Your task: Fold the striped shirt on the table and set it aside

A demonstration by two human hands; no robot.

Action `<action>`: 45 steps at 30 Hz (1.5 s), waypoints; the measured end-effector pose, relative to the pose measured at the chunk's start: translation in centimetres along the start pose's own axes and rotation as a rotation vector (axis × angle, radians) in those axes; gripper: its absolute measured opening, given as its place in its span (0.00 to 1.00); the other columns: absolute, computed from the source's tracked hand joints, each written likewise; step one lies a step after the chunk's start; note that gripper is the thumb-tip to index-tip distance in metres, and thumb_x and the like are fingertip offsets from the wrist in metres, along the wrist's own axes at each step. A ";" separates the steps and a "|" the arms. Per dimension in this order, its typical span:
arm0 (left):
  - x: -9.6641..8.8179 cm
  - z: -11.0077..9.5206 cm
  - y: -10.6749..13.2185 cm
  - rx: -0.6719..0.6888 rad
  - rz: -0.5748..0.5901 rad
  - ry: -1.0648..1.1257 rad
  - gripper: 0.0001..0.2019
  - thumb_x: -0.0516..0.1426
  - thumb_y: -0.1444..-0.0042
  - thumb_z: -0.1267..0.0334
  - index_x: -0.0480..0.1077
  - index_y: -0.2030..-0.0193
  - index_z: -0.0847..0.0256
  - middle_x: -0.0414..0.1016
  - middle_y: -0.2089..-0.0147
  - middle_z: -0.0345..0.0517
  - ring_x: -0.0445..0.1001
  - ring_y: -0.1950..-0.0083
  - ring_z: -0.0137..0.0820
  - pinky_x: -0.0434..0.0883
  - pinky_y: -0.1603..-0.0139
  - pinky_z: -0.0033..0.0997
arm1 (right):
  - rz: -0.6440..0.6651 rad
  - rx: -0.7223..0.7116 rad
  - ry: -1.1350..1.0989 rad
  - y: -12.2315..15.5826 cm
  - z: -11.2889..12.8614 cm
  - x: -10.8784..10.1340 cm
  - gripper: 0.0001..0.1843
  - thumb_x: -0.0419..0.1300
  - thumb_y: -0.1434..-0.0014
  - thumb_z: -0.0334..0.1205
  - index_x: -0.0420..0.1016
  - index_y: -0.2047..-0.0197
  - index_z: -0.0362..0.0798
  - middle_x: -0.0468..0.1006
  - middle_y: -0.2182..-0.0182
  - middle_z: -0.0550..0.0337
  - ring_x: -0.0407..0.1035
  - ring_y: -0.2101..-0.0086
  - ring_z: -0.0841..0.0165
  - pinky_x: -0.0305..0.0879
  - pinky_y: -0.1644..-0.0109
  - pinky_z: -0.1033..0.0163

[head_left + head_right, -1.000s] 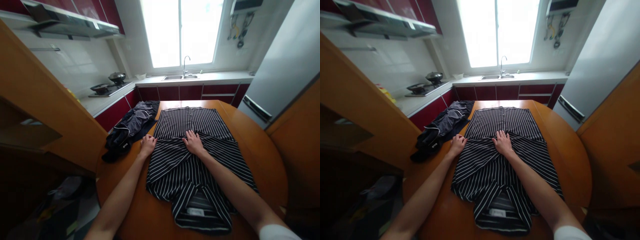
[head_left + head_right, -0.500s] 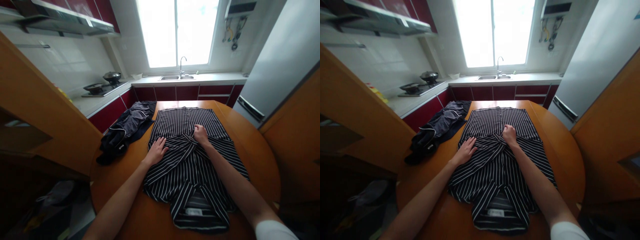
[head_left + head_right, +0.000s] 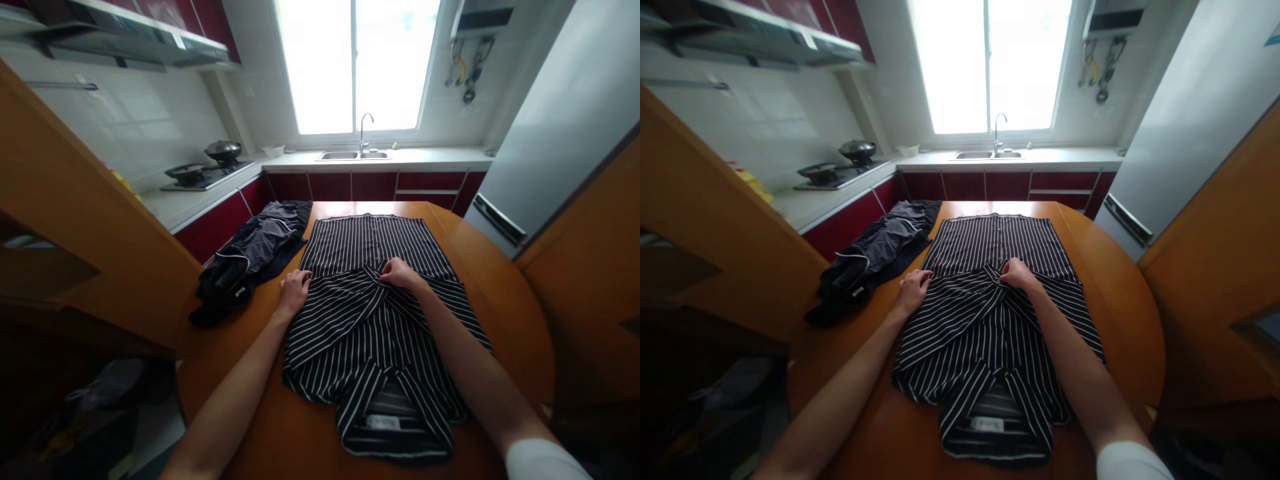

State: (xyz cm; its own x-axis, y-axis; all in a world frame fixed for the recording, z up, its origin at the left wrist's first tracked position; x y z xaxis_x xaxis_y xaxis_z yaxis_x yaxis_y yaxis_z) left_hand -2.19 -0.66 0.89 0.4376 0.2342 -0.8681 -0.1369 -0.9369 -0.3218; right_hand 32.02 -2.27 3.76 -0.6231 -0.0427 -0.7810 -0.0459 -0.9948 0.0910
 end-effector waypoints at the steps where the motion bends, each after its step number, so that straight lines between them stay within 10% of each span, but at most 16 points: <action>1: -0.1 0.3 -0.2 -0.018 -0.007 0.023 0.11 0.55 0.36 0.65 0.76 0.50 0.55 0.78 0.51 0.48 0.73 0.47 0.42 0.66 0.44 0.44 | -0.016 -0.024 -0.002 -0.1 0.2 -0.2 0.04 0.68 0.49 0.32 0.83 0.68 0.43 0.83 0.69 0.55 0.76 0.67 0.67 0.67 0.64 0.69; 12: -0.8 0.3 -0.4 -0.111 -0.074 0.062 0.09 0.56 0.36 0.64 0.76 0.53 0.56 0.78 0.51 0.49 0.74 0.47 0.42 0.67 0.45 0.44 | -0.099 -0.008 0.083 -0.3 -0.8 -1.0 0.10 0.60 0.39 0.34 0.84 0.64 0.43 0.84 0.64 0.49 0.77 0.61 0.64 0.67 0.56 0.66; 18: -2.1 -5.1 2.7 0.335 0.023 0.060 0.16 0.52 0.32 0.60 0.71 0.40 0.55 0.70 0.35 0.49 0.64 0.33 0.41 0.59 0.31 0.46 | -0.173 -0.028 0.124 1.3 0.2 -4.1 0.15 0.53 0.34 0.35 0.82 0.54 0.44 0.83 0.55 0.46 0.75 0.53 0.62 0.66 0.48 0.64; 24: 0.2 -6.9 6.1 0.593 0.420 -0.034 0.31 0.49 0.31 0.44 0.49 0.24 0.46 0.46 0.22 0.43 0.42 0.22 0.43 0.45 0.25 0.57 | -0.265 -0.375 0.324 9.8 0.4 -0.6 0.25 0.54 0.33 0.40 0.69 0.35 0.44 0.66 0.35 0.45 0.59 0.35 0.55 0.56 0.32 0.49; 29: 1.0 -6.4 5.9 0.591 0.435 -0.073 0.31 0.45 0.30 0.43 0.47 0.24 0.45 0.45 0.22 0.41 0.40 0.21 0.42 0.42 0.25 0.57 | -0.251 -0.420 0.514 18.4 -6.0 1.5 0.33 0.50 0.35 0.31 0.57 0.28 0.50 0.50 0.26 0.53 0.40 0.28 0.58 0.46 0.27 0.42; 35: 0.9 -6.7 5.6 0.553 0.433 -0.041 0.28 0.47 0.30 0.46 0.53 0.26 0.45 0.49 0.23 0.42 0.43 0.22 0.43 0.44 0.25 0.58 | -0.240 -0.268 0.510 24.3 -12.0 0.4 0.44 0.43 0.41 0.22 0.46 0.24 0.55 0.49 0.27 0.60 0.40 0.28 0.62 0.48 0.27 0.43; 45: 1.3 -6.1 5.0 0.514 0.449 0.008 0.27 0.47 0.30 0.48 0.54 0.26 0.46 0.49 0.23 0.41 0.42 0.22 0.42 0.43 0.25 0.56 | -0.032 -0.250 0.309 30.0 -13.2 -1.7 0.30 0.48 0.29 0.52 0.53 0.26 0.62 0.49 0.27 0.61 0.40 0.28 0.58 0.38 0.26 0.37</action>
State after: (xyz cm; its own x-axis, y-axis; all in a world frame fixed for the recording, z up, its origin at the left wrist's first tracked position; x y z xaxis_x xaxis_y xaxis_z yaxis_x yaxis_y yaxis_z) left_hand 3.12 -6.64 0.42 0.2456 -0.1522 -0.9573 -0.7105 -0.7001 -0.0710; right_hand 42.05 -33.23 -0.32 -0.3583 0.0010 -0.9336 0.1538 -0.9863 -0.0601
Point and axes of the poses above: each hand's wrist, its own y-axis away from the middle knuckle, its own x-axis out of the palm, z = x × y, the point moved 2 cm from there along -y, towards the middle knuckle
